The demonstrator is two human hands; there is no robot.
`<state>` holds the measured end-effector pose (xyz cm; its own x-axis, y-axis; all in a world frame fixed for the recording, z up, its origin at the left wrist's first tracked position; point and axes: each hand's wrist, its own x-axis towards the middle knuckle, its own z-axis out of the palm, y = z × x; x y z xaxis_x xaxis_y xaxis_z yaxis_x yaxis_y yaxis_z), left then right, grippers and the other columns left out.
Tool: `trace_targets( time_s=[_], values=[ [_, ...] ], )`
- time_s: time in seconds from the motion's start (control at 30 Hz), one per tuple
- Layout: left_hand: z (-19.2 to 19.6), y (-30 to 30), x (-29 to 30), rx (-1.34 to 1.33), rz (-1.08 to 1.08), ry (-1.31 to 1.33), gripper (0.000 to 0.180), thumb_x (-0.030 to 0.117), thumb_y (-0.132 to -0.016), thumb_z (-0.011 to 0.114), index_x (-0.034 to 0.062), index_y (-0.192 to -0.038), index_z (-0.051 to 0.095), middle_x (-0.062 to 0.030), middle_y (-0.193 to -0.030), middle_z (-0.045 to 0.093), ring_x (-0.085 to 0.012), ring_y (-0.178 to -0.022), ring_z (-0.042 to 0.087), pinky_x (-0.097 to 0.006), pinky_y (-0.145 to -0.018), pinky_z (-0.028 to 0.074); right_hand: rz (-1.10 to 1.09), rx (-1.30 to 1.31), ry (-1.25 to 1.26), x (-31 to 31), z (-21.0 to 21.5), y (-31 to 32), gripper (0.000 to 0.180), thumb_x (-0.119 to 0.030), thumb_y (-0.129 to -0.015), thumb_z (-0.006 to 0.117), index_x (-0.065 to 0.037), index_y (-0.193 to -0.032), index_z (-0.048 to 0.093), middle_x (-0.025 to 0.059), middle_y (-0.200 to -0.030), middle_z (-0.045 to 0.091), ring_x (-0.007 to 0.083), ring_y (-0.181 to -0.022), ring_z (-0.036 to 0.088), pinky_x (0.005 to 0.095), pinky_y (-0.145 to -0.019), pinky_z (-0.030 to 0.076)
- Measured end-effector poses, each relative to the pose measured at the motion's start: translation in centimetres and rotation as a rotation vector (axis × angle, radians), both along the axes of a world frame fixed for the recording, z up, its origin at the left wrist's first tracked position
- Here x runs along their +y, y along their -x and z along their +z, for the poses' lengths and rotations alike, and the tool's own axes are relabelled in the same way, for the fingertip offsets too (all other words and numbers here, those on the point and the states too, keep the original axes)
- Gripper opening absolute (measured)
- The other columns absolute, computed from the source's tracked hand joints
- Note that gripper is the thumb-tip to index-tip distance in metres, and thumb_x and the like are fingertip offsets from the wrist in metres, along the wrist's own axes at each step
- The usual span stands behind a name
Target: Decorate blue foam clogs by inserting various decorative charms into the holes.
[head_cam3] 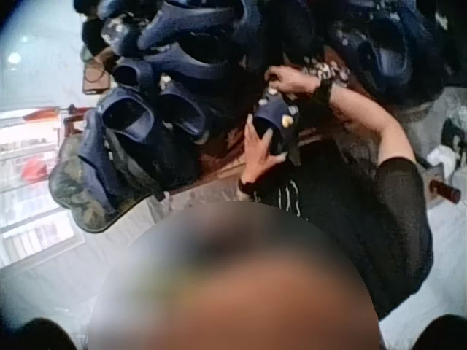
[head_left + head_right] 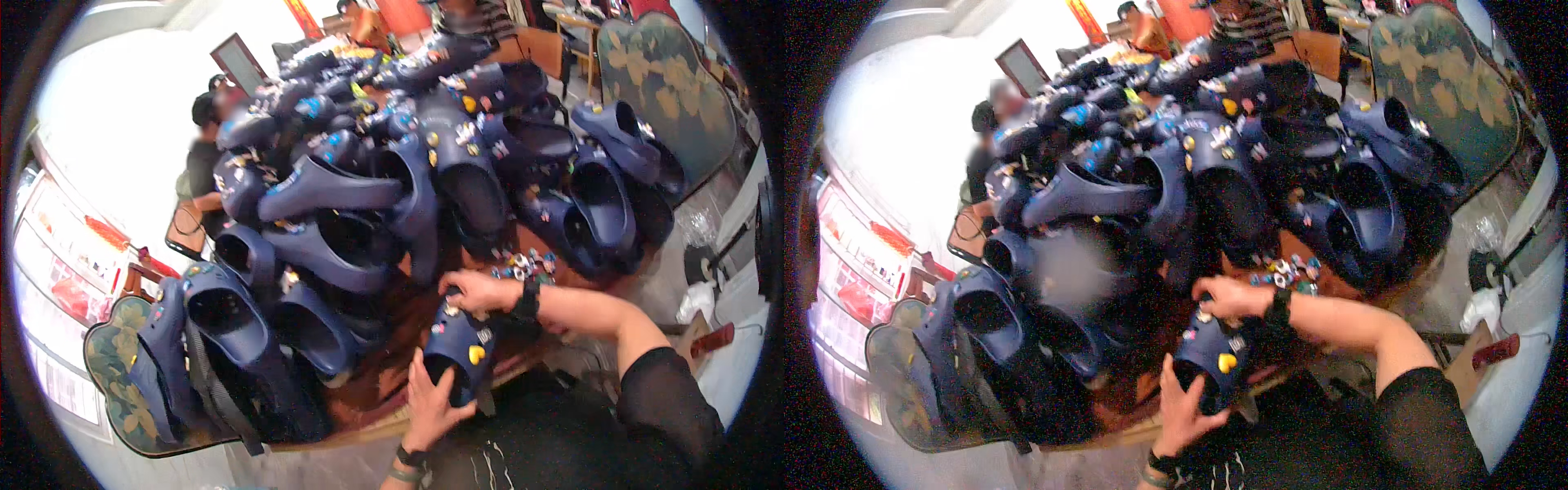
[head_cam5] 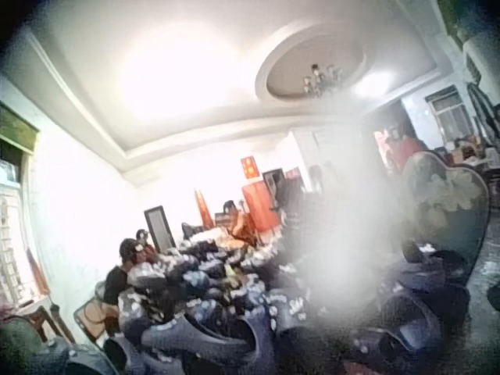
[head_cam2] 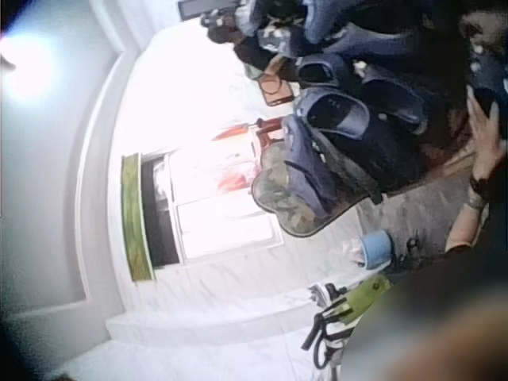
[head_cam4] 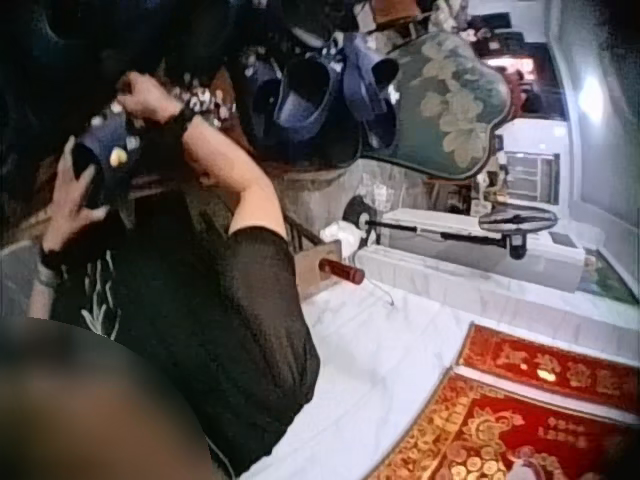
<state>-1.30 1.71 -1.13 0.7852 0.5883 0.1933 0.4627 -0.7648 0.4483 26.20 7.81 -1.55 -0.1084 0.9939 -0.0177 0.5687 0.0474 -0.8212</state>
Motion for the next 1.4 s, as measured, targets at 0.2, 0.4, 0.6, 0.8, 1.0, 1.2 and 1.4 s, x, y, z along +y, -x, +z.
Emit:
trace_targets(
  time_s=[0.2,0.4,0.6,0.8,1.0,1.2,1.4],
  values=[
    [0.4,0.0,0.1,0.008,0.002,-0.024,0.072,0.039,-0.058,0.087,0.0051,-0.117,0.062,-0.0342,-0.154,0.012,-0.0524,-0.138,0.025,-0.055,-0.109,0.031,0.057,0.416,0.454,0.6,2.2,-2.5,0.055,-0.022,-0.082,0.076,-0.002,-0.128,0.054,0.0112,-0.111,0.063,0.0182,-0.101,0.059,0.0324,-0.087,0.050],
    [-0.1,0.2,-0.1,0.002,-0.005,-0.004,0.075,0.039,-0.057,0.088,0.0041,-0.118,0.061,-0.0338,-0.154,0.011,-0.0527,-0.137,0.027,-0.055,-0.109,0.031,0.080,0.011,0.432,1.5,3.0,-1.0,0.060,-0.025,-0.081,0.073,0.001,-0.130,0.052,0.0159,-0.103,0.065,0.0226,-0.097,0.062,0.0350,-0.084,0.050],
    [0.3,-0.4,0.3,0.003,0.018,-0.027,0.075,0.039,-0.056,0.088,0.0044,-0.117,0.061,-0.0345,-0.154,0.010,-0.0529,-0.136,0.027,-0.054,-0.109,0.031,-0.075,0.043,0.201,0.5,0.9,-0.4,0.044,-0.023,-0.087,0.069,-0.003,-0.124,0.055,0.0139,-0.099,0.066,0.0190,-0.094,0.063,0.0325,-0.078,0.050],
    [0.8,-0.1,1.2,-0.039,-0.001,-0.036,0.073,0.037,-0.059,0.085,0.0086,-0.122,0.061,-0.0343,-0.151,0.018,-0.0525,-0.134,0.029,-0.055,-0.107,0.033,0.057,0.663,0.506,1.1,2.2,-2.9,0.055,-0.027,-0.084,0.074,0.001,-0.128,0.056,0.0157,-0.107,0.068,0.0238,-0.103,0.062,0.0341,-0.091,0.049],
    [-1.5,1.0,0.1,-0.016,-0.025,0.008,0.072,0.048,-0.059,0.086,0.0110,-0.116,0.062,-0.0379,-0.147,0.020,-0.0573,-0.131,0.029,-0.058,-0.108,0.030,0.225,0.572,0.565,0.3,2.3,-2.6,0.057,-0.028,-0.091,0.068,-0.007,-0.141,0.050,0.0098,-0.128,0.061,0.0222,-0.115,0.057,0.0342,-0.100,0.044],
    [-0.7,0.7,0.0,-0.011,-0.051,-0.038,0.073,0.049,-0.062,0.082,0.0150,-0.124,0.061,-0.0347,-0.149,0.019,-0.0534,-0.131,0.030,-0.056,-0.104,0.036,0.103,0.580,0.687,-0.6,5.2,-2.0,0.050,-0.020,-0.090,0.065,-0.005,-0.136,0.053,0.0080,-0.112,0.067,0.0161,-0.099,0.061,0.0319,-0.088,0.049],
    [-1.1,0.3,0.9,-0.005,-0.035,-0.057,0.076,0.051,-0.061,0.083,0.0150,-0.124,0.060,-0.0351,-0.148,0.020,-0.0538,-0.132,0.030,-0.058,-0.103,0.037,0.055,0.149,0.436,1.8,1.4,-1.0,0.047,-0.013,-0.081,0.062,-0.009,-0.127,0.060,0.0052,-0.076,0.065,0.0153,-0.071,0.059,0.0296,-0.065,0.047]
  ],
)
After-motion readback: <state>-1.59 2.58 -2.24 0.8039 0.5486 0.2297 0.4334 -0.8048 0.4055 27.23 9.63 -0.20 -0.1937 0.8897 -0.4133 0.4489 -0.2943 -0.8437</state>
